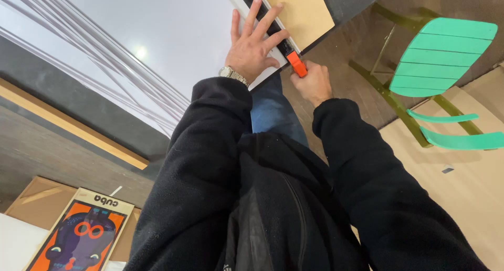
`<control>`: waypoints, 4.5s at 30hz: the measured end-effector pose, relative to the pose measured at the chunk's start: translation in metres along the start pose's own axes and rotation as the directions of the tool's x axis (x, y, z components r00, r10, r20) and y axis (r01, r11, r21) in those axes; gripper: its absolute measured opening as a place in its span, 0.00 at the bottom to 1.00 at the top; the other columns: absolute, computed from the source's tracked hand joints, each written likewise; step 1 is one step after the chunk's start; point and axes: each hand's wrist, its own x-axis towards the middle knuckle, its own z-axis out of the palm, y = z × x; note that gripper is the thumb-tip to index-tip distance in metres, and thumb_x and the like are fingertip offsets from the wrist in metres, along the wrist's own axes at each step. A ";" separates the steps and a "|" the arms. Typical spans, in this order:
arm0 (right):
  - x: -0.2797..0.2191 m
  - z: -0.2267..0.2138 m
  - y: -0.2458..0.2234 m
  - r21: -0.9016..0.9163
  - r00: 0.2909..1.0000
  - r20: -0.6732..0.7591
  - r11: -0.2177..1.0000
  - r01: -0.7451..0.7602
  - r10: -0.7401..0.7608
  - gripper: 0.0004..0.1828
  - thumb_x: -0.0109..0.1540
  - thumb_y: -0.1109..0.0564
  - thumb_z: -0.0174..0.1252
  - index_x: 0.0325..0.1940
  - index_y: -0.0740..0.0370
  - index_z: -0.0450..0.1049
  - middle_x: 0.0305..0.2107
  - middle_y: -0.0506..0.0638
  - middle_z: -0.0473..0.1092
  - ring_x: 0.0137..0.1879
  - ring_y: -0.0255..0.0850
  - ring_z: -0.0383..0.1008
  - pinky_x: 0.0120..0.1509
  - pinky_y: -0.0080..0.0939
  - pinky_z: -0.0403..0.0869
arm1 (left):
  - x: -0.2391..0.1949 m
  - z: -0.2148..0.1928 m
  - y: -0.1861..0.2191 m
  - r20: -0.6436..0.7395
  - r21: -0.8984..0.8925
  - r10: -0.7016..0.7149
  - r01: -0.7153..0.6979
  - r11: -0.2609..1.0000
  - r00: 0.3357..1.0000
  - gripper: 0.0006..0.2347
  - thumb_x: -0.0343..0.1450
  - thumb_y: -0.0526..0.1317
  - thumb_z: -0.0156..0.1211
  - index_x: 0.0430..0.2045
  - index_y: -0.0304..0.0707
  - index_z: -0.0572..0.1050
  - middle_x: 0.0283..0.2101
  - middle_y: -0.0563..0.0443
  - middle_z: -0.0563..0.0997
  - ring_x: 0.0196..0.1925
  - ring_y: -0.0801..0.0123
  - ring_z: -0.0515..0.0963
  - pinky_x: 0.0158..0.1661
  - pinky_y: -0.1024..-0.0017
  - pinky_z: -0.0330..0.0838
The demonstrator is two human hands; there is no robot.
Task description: Cutting thin strips of white mat board using a utility knife and a straight edge.
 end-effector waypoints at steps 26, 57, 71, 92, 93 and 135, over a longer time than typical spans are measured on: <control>-0.001 0.002 0.002 0.003 0.999 -0.020 0.999 0.037 -0.037 0.13 0.56 0.54 0.61 0.41 0.63 0.80 0.28 0.63 0.76 0.39 0.59 0.79 0.47 0.51 0.75 | -0.001 0.009 -0.004 -0.041 0.033 0.013 -0.011 0.999 0.999 0.34 0.50 0.49 0.82 0.53 0.63 0.78 0.77 0.61 0.53 0.80 0.54 0.38 0.72 0.31 0.33; 0.014 0.016 0.041 -0.040 0.976 0.015 0.975 0.218 -0.218 0.12 0.57 0.53 0.61 0.38 0.63 0.78 0.33 0.64 0.76 0.43 0.64 0.76 0.49 0.58 0.74 | 0.001 -0.012 0.006 0.068 0.022 -0.010 0.009 1.000 0.998 0.34 0.51 0.50 0.79 0.55 0.56 0.76 0.75 0.56 0.52 0.78 0.51 0.42 0.70 0.30 0.39; 0.014 0.019 0.044 -0.032 0.993 0.026 0.993 0.113 -0.112 0.14 0.59 0.50 0.65 0.39 0.64 0.78 0.33 0.63 0.77 0.43 0.61 0.79 0.46 0.53 0.76 | 0.094 -0.109 -0.145 -0.454 0.135 -0.274 0.369 0.919 0.848 0.24 0.75 0.57 0.63 0.66 0.61 0.67 0.77 0.49 0.48 0.79 0.45 0.43 0.73 0.34 0.38; 0.020 0.007 0.034 -0.116 0.997 0.073 0.993 0.016 -0.007 0.17 0.57 0.48 0.65 0.34 0.68 0.78 0.29 0.64 0.77 0.39 0.60 0.80 0.45 0.53 0.76 | 0.112 -0.136 -0.162 -0.509 -0.008 -0.358 0.411 0.911 0.783 0.23 0.72 0.59 0.65 0.61 0.63 0.71 0.78 0.45 0.38 0.80 0.46 0.37 0.74 0.38 0.37; 0.019 0.007 0.034 -0.106 0.997 0.077 0.994 0.007 0.002 0.17 0.57 0.48 0.65 0.35 0.68 0.78 0.29 0.64 0.77 0.39 0.59 0.80 0.45 0.53 0.76 | 0.112 -0.134 -0.163 -0.508 -0.002 -0.359 0.416 0.909 0.783 0.23 0.72 0.60 0.65 0.60 0.64 0.71 0.78 0.45 0.38 0.79 0.46 0.37 0.73 0.38 0.36; 0.020 0.008 0.036 -0.105 0.998 0.062 0.994 -0.001 0.008 0.17 0.57 0.48 0.65 0.36 0.67 0.79 0.30 0.63 0.78 0.39 0.58 0.80 0.46 0.51 0.76 | 0.111 -0.132 -0.165 -0.516 -0.005 -0.342 0.397 0.918 0.785 0.24 0.73 0.59 0.65 0.62 0.62 0.70 0.78 0.45 0.38 0.80 0.47 0.36 0.74 0.38 0.37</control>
